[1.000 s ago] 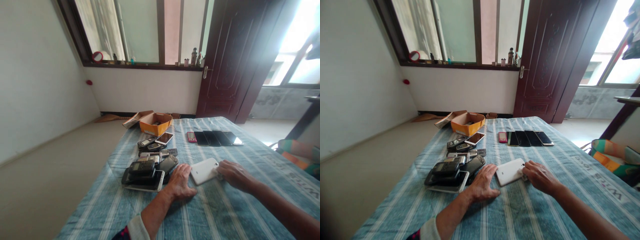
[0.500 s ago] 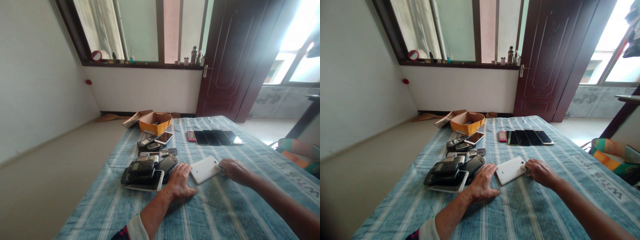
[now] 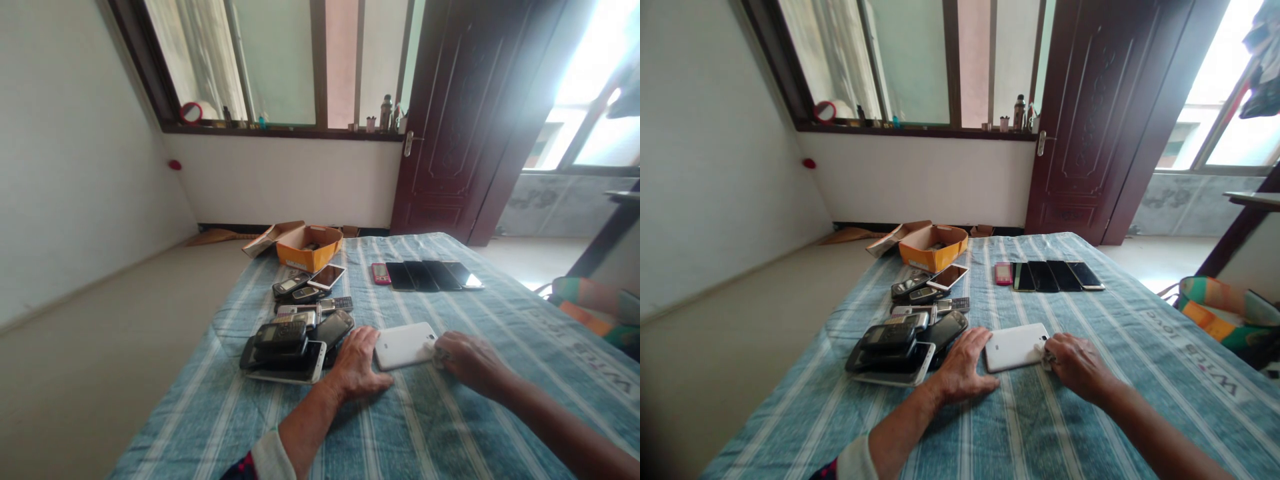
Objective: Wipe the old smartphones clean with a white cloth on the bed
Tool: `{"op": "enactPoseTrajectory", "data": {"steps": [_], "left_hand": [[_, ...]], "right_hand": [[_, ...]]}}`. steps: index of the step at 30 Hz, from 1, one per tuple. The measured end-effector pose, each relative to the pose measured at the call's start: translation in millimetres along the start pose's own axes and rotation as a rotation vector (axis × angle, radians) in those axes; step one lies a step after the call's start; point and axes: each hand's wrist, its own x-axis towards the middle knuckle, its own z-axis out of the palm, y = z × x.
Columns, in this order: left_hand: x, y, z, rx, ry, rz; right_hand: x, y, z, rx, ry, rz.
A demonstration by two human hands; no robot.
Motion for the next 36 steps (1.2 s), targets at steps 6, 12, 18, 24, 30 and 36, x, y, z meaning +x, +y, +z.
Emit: {"op": "enactPoseTrajectory", "data": {"steps": [6, 12, 18, 24, 30, 36], "left_hand": [[0, -1, 0.0, 0.016, 0.014, 0.019], [0, -5, 3.4, 0.045, 0.045, 0.051], [0, -5, 3.1, 0.059, 0.05, 0.055], [1, -5, 3.5, 0.079, 0.046, 0.061], [4, -9, 6.7, 0.1, 0.065, 0.079], [5, -10, 6.8, 0.086, 0.06, 0.081]], "right_hand": [[-19, -15, 1, -0.046, 0.035, -0.029], [-18, -10, -6, -0.035, 0.019, -0.072], [-21, -15, -4, -0.082, 0.087, -0.109], [-15, -32, 4, -0.084, 0.188, -0.186], [7, -73, 3, -0.073, 0.125, -0.162], [20, -95, -2, -0.051, 0.032, -0.105]]}}
